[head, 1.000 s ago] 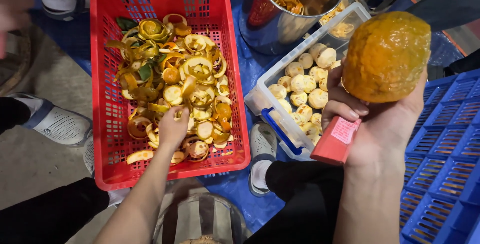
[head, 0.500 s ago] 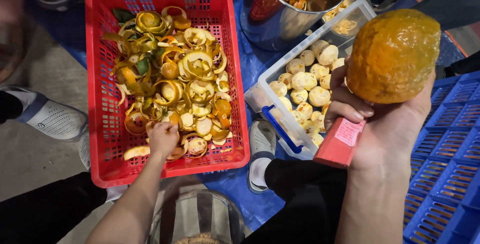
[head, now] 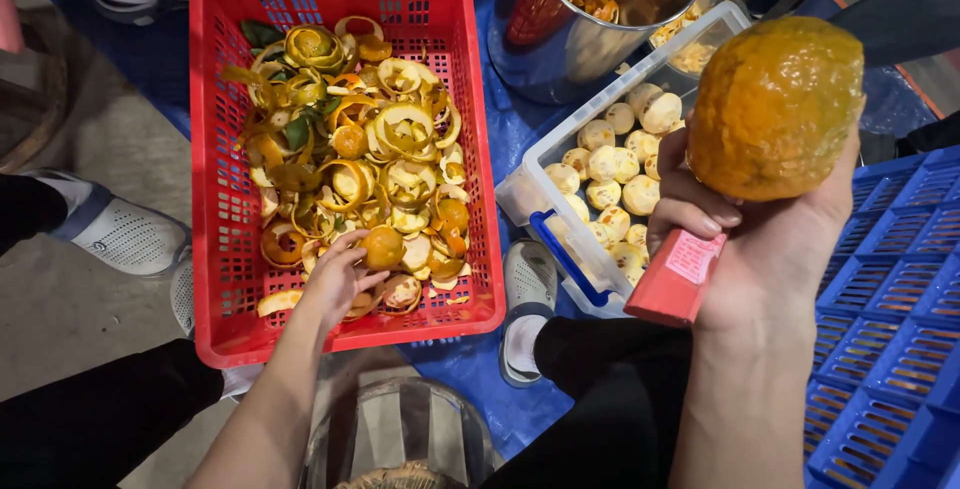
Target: Manually peeling the skin off oranges using a knife and sorting them into containers.
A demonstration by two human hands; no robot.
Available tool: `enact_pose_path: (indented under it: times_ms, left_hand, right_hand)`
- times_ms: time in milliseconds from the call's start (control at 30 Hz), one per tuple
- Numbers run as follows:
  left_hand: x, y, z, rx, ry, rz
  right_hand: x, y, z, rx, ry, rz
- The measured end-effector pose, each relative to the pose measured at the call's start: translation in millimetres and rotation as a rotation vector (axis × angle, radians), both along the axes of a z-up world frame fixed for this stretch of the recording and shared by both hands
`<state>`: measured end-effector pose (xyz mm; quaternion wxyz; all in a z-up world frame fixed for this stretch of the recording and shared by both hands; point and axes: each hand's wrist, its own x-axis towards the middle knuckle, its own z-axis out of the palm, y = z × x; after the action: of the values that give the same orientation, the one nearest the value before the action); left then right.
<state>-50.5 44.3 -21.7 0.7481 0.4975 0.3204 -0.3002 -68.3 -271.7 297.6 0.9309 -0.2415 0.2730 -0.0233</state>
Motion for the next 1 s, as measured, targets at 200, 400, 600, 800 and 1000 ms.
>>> enact_pose_path:
  times_ms: [200, 400, 600, 800, 1000]
  left_hand:
    - [-3.6, 4.2, 14.3, -0.105, -0.096, 0.113]
    - [-1.7, 30.8, -25.0, 0.567, 0.039, 0.125]
    - [-20.4, 32.5, -72.4, 0.843, 0.022, -0.742]
    - [-13.4, 2.1, -30.9, 1.104, 0.091, -1.149]
    - [-12.0, 11.9, -44.5, 1.213, -0.056, -1.091]
  right_hand:
    - [-3.0, -1.5, 0.5, -0.010, 0.016, -0.008]
    - [-7.4, -4.0, -1.3, 0.012, -0.022, -0.009]
    - [-6.9, -4.8, -1.6, 0.021, -0.001, -0.012]
    - [-5.4, -4.3, -2.4, 0.032, 0.017, 0.002]
    - [-7.0, -5.6, 0.3, -0.025, 0.035, -0.024]
